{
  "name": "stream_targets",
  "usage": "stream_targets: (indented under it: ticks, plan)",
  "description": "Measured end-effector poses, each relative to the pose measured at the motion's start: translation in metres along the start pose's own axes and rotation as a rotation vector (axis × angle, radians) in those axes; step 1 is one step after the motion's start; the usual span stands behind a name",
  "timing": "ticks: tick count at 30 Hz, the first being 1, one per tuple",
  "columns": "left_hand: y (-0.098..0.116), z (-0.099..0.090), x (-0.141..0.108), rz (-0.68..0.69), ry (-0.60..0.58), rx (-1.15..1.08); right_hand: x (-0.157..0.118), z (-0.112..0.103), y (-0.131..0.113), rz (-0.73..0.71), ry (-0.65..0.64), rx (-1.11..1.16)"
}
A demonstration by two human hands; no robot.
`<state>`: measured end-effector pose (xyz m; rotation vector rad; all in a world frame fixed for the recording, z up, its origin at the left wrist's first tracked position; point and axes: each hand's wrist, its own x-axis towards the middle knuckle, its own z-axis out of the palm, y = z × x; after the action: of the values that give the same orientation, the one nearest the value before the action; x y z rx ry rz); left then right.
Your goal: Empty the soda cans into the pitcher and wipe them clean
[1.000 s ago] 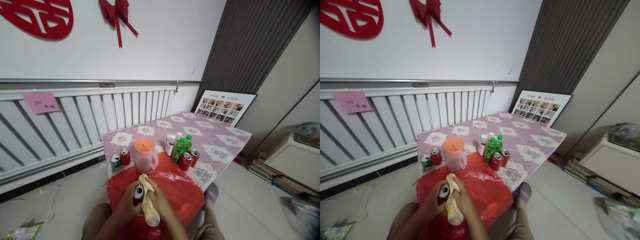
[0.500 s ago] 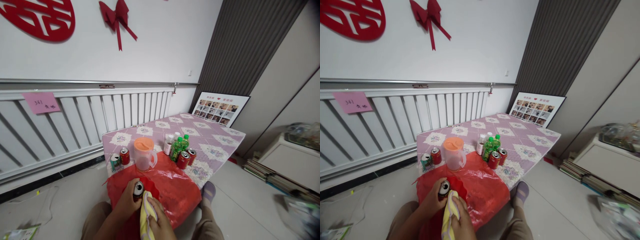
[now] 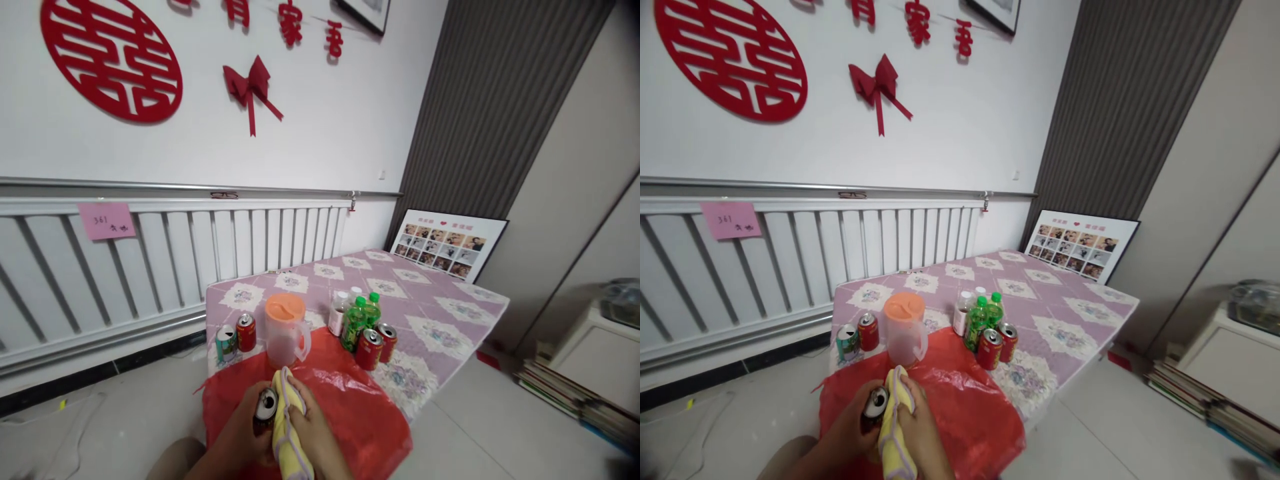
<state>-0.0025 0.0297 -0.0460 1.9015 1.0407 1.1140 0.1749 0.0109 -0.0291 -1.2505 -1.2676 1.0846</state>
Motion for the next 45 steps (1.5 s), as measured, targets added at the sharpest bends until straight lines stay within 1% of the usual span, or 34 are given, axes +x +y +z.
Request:
stream_targets:
  ticks: [3,8,11,14,17,19,22,25,28,31,34,37,41,45]
  plan:
    - [0.001,0.001,0.001,-0.006,-0.027,-0.010,0.012,-0.009,-0.007,0.000,-0.115,-0.010]
    - [-0.009,0.003,-0.001,-0.012,0.011,0.044,0.015,-0.022,-0.014,-0.091,-0.325,-0.033]
    - [-0.012,0.003,-0.002,-0.008,0.033,0.051,0.013,-0.022,-0.008,-0.128,-0.381,-0.060]
    - [-0.012,0.002,-0.002,-0.005,0.034,0.063,0.013,-0.018,0.004,-0.147,-0.364,-0.057]
    - [-0.011,0.000,0.000,0.024,0.061,0.132,0.017,-0.016,0.016,-0.164,-0.353,-0.041]
    - [-0.009,-0.001,0.002,0.059,0.088,0.180,0.019,-0.017,0.018,-0.161,-0.351,-0.029]
    - [-0.005,0.001,0.002,0.084,0.115,0.196,0.019,-0.018,0.013,-0.141,-0.340,-0.025]
    - [-0.002,0.003,0.002,0.029,0.109,0.178,0.017,-0.020,0.006,-0.099,-0.349,-0.037]
    - [-0.003,0.005,0.000,-0.035,0.106,0.183,0.015,-0.020,0.005,-0.078,-0.338,-0.014]
    - [-0.006,0.005,-0.002,-0.055,0.115,0.201,0.015,-0.019,0.008,-0.051,-0.287,0.061]
    - [-0.001,0.002,-0.003,-0.099,0.103,0.235,0.017,-0.019,0.007,0.015,-0.238,0.109]
    - [0.009,0.000,-0.001,-0.129,0.068,0.233,0.020,-0.019,0.002,0.045,-0.227,0.049]
    - [0.021,-0.003,0.002,-0.129,0.005,0.167,0.022,-0.017,0.002,-0.053,-0.299,-0.110]
    - [0.025,-0.008,0.000,-0.180,-0.017,0.160,0.020,-0.016,0.005,-0.113,-0.317,-0.273]
